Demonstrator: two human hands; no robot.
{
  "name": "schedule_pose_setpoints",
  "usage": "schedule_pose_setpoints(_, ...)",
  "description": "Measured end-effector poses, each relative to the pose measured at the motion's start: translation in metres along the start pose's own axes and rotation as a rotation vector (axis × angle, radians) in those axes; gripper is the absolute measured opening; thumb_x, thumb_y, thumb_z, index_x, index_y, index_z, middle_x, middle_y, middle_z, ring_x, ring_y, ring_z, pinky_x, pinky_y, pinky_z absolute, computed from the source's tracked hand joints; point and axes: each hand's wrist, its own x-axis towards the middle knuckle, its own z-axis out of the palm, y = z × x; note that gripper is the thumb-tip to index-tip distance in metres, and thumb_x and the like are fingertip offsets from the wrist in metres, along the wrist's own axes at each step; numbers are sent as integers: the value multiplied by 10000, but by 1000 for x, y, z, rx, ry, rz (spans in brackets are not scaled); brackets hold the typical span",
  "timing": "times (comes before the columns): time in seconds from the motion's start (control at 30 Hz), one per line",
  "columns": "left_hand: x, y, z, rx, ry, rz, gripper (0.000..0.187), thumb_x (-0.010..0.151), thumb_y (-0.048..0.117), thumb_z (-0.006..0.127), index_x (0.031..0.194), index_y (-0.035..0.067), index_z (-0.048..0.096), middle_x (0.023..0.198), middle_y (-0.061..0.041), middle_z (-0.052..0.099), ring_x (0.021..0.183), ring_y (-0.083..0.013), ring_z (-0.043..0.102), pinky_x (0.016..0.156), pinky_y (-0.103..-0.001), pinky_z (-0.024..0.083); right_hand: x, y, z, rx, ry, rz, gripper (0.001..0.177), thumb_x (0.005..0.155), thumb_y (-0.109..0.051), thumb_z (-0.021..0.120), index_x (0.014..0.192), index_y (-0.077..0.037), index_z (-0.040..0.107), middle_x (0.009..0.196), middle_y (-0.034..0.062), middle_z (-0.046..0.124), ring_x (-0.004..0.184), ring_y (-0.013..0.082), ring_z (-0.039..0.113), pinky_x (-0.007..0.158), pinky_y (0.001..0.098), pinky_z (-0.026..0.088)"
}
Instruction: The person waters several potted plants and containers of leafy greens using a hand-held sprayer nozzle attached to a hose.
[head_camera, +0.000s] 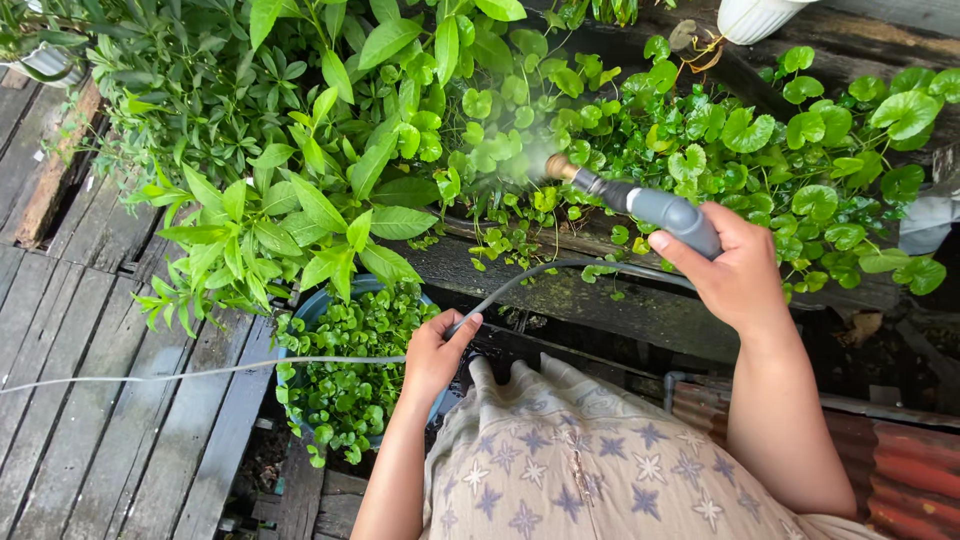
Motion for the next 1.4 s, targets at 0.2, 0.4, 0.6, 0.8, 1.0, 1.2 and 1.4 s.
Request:
schedule_pose_setpoints(0.2,0,-1,2,-2,55,16,474,916,442,724,706,34,605,544,-15,457,557,-113,395,524,-334,346,11,-7,-2,166,112,-47,250,983,-252,807,1041,-39,689,793,-67,569,730,34,467,633,245,386)
schedule_pose_setpoints(0.4,-3,-4,6,-3,86,19,437,896,437,727,711,57,619,544,-6,466,549,-116,404,525,-328,355,12,0,-9,145,100,-119,244,990,-242,803,1059,-38,688,828,-74,588,770,27,492,674,243,420)
schedule_pose_setpoints(0.6,-6,-3,8,-6,79,16,458,910,441,726,703,51,606,556,-5,457,564,-110,401,529,-330,355,11,11,-2,53,-17,-41,273,900,-242,852,910,-32,678,656,-24,505,632,69,419,563,295,339)
schedule_pose_setpoints(0.8,-9,-2,6,6,110,2,466,912,444,724,702,45,607,539,-3,469,553,-103,405,524,-327,362,16,3,-3,300,141,68,228,968,-221,796,1029,-32,682,705,-66,554,582,28,459,519,242,343)
schedule_pose_setpoints(1.0,-12,-2,7,-1,106,2,447,907,448,721,713,55,633,535,4,474,544,-97,410,520,-327,361,12,2,-3,286,32,5,217,949,-210,790,1047,-40,698,699,-60,551,584,21,458,521,234,339)
schedule_pose_setpoints(1.2,-14,-1,5,29,116,-3,487,915,463,721,713,33,613,548,-17,468,562,-122,399,533,-341,364,11,-4,6,191,73,-119,266,974,-245,812,1019,-20,679,777,-56,572,721,39,467,626,245,395)
schedule_pose_setpoints(1.4,-20,3,4,21,122,-42,450,898,459,720,725,53,634,545,-15,493,556,-122,419,540,-334,379,10,-6,6,125,-9,-114,279,928,-260,824,957,-22,681,714,-33,553,668,63,458,595,263,381)
